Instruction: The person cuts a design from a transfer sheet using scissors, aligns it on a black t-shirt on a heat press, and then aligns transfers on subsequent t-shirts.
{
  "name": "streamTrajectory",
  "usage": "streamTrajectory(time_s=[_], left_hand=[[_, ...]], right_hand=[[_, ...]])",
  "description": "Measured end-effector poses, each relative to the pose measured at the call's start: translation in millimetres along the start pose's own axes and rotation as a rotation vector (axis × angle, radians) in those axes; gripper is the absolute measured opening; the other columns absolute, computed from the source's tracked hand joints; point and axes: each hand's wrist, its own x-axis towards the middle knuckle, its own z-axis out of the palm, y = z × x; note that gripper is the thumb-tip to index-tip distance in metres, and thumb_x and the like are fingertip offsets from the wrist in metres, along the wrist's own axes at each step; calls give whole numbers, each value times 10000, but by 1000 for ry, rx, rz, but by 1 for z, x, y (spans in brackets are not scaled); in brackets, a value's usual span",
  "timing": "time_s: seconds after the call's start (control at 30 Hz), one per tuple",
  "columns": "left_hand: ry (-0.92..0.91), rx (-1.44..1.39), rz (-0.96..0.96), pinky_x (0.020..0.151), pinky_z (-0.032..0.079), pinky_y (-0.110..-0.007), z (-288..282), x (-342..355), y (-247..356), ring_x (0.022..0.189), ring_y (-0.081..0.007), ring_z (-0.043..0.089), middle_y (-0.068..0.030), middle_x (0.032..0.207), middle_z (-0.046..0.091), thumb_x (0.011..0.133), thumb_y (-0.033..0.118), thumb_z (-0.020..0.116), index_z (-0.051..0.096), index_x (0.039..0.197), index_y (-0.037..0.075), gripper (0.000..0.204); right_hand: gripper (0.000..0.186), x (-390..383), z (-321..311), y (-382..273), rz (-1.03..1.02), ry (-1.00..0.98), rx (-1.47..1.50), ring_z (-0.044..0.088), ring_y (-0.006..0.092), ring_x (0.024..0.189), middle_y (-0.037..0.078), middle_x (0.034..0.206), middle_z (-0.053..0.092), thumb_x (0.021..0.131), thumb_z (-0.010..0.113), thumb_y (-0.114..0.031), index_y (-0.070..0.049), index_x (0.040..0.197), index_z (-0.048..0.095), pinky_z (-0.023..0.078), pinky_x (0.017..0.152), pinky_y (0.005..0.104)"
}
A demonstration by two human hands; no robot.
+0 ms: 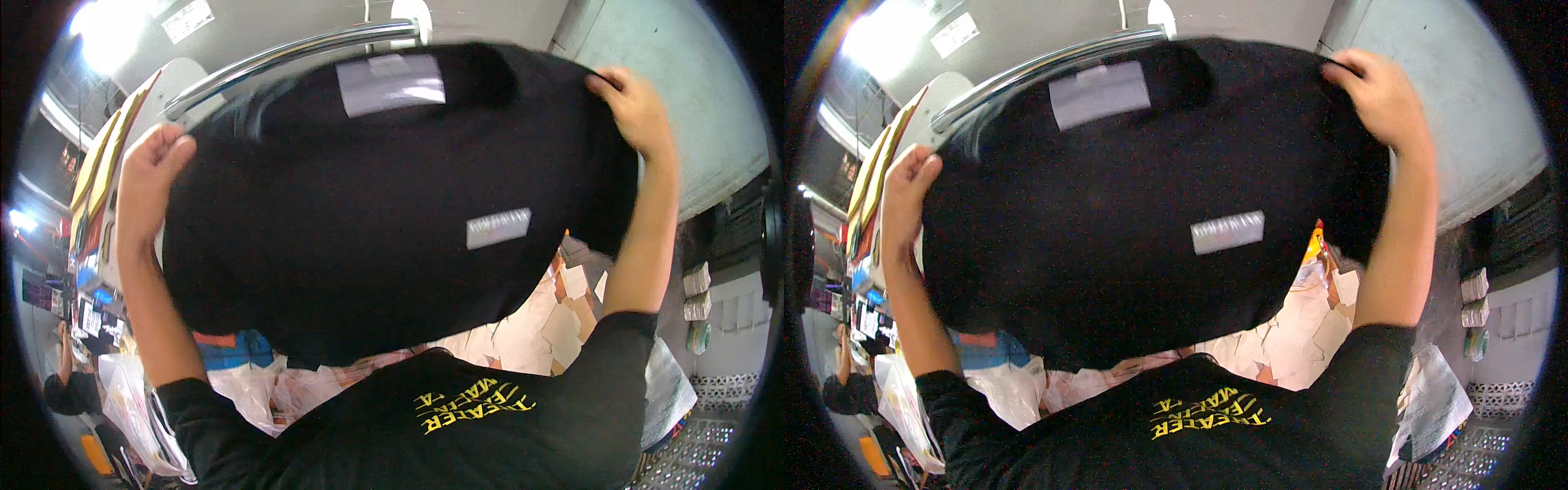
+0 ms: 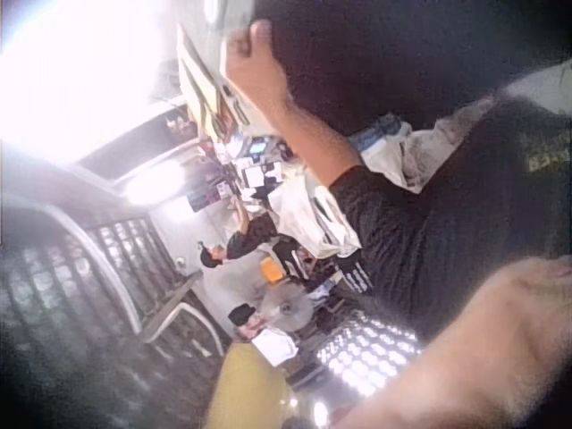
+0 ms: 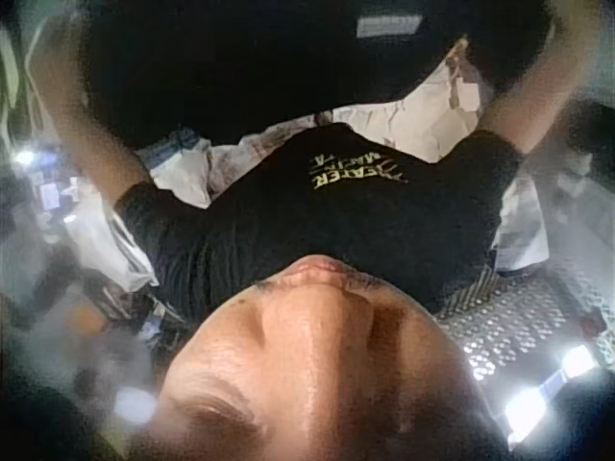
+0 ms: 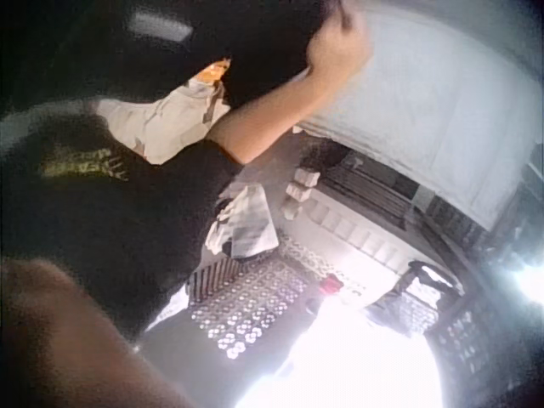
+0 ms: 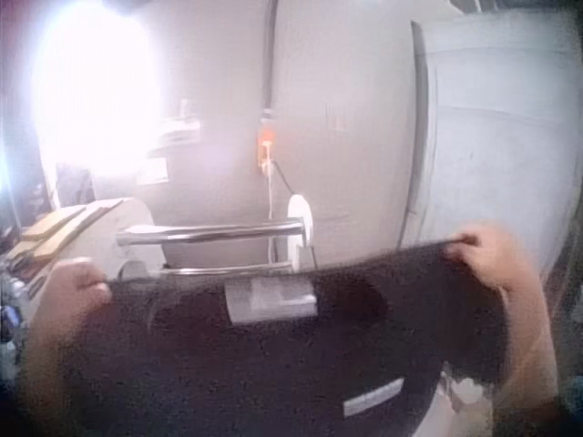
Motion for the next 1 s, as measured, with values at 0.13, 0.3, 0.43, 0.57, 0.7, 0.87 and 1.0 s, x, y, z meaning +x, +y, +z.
streamTrajectory(time_s=[0.13,0.3,0.43,0.57,0.7,0.87,1.0], left_hand=[[-120,110,-76,815,481,-281,11,125,-76,886,-116,614,-33,1009,698,931,245,690,678,1149,-21,344],[31,690,-171,793,530,-388,132,200,-170,872,-241,710,-122,940,736,886,229,717,731,1016,-1,264],[210,-20,-693,634,623,-347,227,207,-245,731,-280,727,-177,908,687,953,132,634,623,1154,-74,288],[360,-212,-611,608,628,-325,277,215,-290,711,-264,727,-195,961,673,968,91,612,579,1126,-112,260],[459,31,-557,597,579,-321,284,224,-305,707,-206,717,-172,958,683,966,128,632,629,1026,-56,193],[443,445,-79,979,476,-452,323,210,-297,1143,-376,591,-230,1142,644,862,74,672,660,1049,-28,213],[-268,649,306,1136,342,-518,374,158,-227,1347,-314,467,-117,1426,527,973,349,570,552,1366,125,453]], right_hand=[[257,123,122,41,-78,-90,-100,687,313,894,158,968,727,916,642,-245,-40,1049,720,523,816,406],[295,154,294,66,433,-269,-172,639,343,1162,123,1189,704,885,627,-293,-194,1134,750,503,1000,447],[243,134,436,109,835,-325,517,748,249,772,133,871,750,904,555,-180,-41,994,733,600,720,373],[319,127,502,139,707,-130,304,636,356,1122,196,1167,684,909,567,-261,-42,1099,702,487,988,439],[337,141,472,90,646,-92,262,620,392,1139,212,1182,675,913,585,-272,-38,1129,694,469,1011,450],[419,124,490,72,279,-118,254,566,384,1224,198,1265,635,929,593,-310,-50,1256,626,429,1057,474],[556,65,481,37,-139,-377,-16,390,333,1411,108,1524,434,986,458,-478,-140,1425,509,263,1158,596]])
